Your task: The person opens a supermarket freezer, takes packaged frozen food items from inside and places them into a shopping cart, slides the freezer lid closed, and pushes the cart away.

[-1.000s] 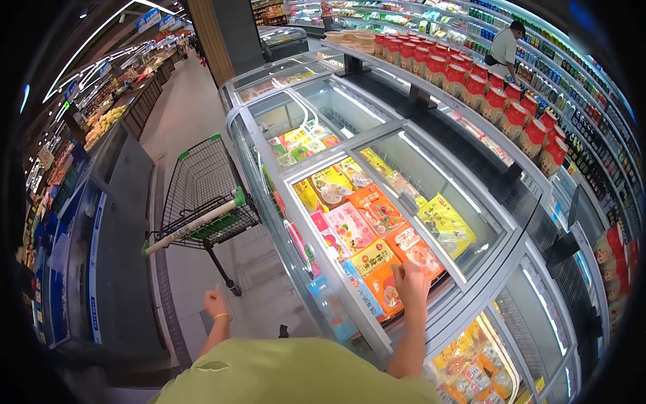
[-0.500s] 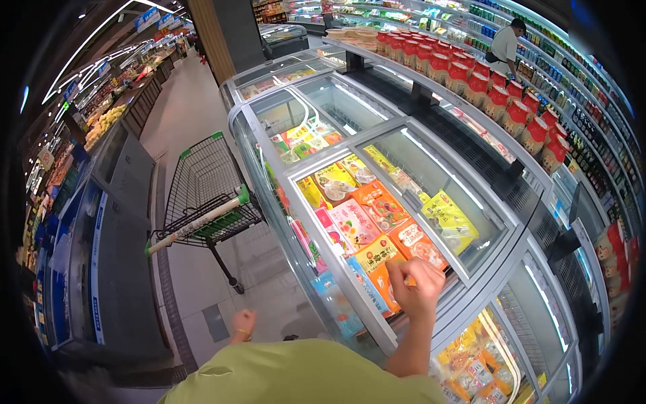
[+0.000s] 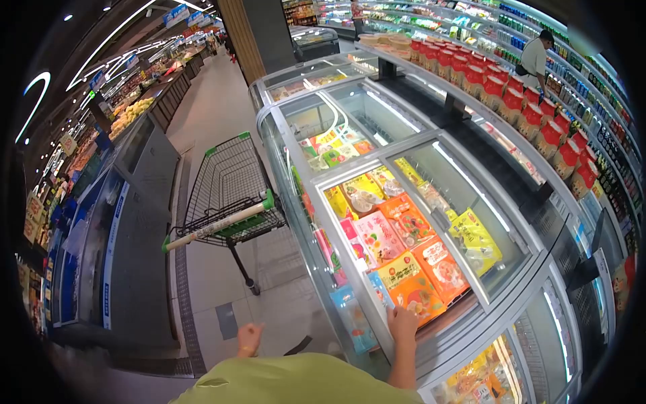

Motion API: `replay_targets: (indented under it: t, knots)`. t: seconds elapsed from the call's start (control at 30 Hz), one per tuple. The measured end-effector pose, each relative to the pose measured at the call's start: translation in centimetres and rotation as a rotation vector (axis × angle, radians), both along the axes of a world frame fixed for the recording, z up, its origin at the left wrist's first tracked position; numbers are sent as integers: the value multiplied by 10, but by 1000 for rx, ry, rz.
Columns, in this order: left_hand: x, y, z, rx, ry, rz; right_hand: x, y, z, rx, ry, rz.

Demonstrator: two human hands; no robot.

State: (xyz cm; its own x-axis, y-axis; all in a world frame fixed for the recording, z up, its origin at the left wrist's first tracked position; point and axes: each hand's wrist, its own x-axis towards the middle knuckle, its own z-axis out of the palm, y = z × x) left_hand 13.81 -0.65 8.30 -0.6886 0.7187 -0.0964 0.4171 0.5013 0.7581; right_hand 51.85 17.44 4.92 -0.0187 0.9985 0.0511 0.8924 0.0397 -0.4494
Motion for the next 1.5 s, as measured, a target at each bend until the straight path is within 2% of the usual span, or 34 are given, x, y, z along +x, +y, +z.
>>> replay_targets:
  t: [0.03,0.1,0.17,0.23,0.27,0.3,0.33,0.37,0.4,0.43,0.47,0.5,0.53,0.57,0.6,0.67,0.7,0.8,0.83,0.87,0.9,0.93,0.97,1.0,1.07,1.13,1.2,1.23,1.3,1.33,1.4,1.43,1.47,1.5]
  knots:
    - [22,38,6,29,46,-217,-11,-6,14,-14,30,8]
    - [78,86,80,24,-65,-539,-23,19,56,45,56,31]
    - [98,103,97,337,123,-844,-37,37,99,198,165,65]
    - [97,110,79,363,146,-835,-35,39,165,293,229,81]
    - [91,113,62,361,184,-831,-31,34,200,403,346,138]
    - [82,110,40,280,160,-688,-24,25,225,498,469,193]
    - [65,103,10,189,143,-547,-15,16,240,484,460,184]
    - [39,87,-36,118,92,-412,-5,11,252,600,571,211]
    - [10,59,-75,29,161,-297,4,8,257,719,683,241]
    - [-19,23,-91,-336,155,-167,12,7,253,723,681,240]
    - [-55,-20,-128,-635,308,-98,20,7,243,718,718,167]
    - [-69,-55,-100,-790,26,74,29,10,229,716,756,93]
    - [-116,-101,-150,-1198,488,-469,40,19,197,632,723,35]
    - [-109,-131,-144,-894,747,-278,46,27,163,471,636,-64]
    - [-122,-173,-135,-898,756,-280,49,29,126,298,550,-164]
    - [-141,-198,-138,-1241,252,83,63,6,49,46,-180,-8]
    - [-129,-198,-145,-1249,255,84,65,-4,42,38,-176,-7]
    - [-122,-201,-142,-1378,514,-87,48,-37,31,-188,-25,-61]
    - [-118,-166,-152,-1370,545,-87,45,-27,41,-164,-9,-147]
    - [-112,-127,-161,-955,313,51,36,-19,44,-160,14,-228]
    - [-101,-106,-160,-561,88,172,26,-9,33,-9,26,-237]
    - [-81,-65,-141,-275,-49,66,12,5,53,-14,86,-172]
    - [-33,-6,-54,-279,193,-249,-5,16,63,160,95,-72]
    - [-10,29,-18,-136,185,-391,-27,27,90,258,179,23]
    - [39,73,52,49,71,-481,-69,32,155,388,323,216]
    - [69,101,70,142,11,-519,-100,16,211,607,562,456]
    - [87,116,71,376,235,-717,-114,-8,245,683,732,712]
    - [88,117,65,376,228,-711,-115,-15,242,678,727,718]
    - [81,119,35,370,331,-864,-119,-21,228,671,769,794]
    - [56,106,5,-10,369,-860,-115,-18,204,561,683,718]
    - [7,71,-42,-341,244,-704,-96,-14,146,619,282,527]
    - [-29,37,-81,-328,161,-555,-80,-19,116,451,280,460]
    - [-52,4,-89,-533,118,-323,-62,-28,94,287,275,390]
    - [-80,-30,-100,-647,-98,-41,-44,-38,90,250,236,327]
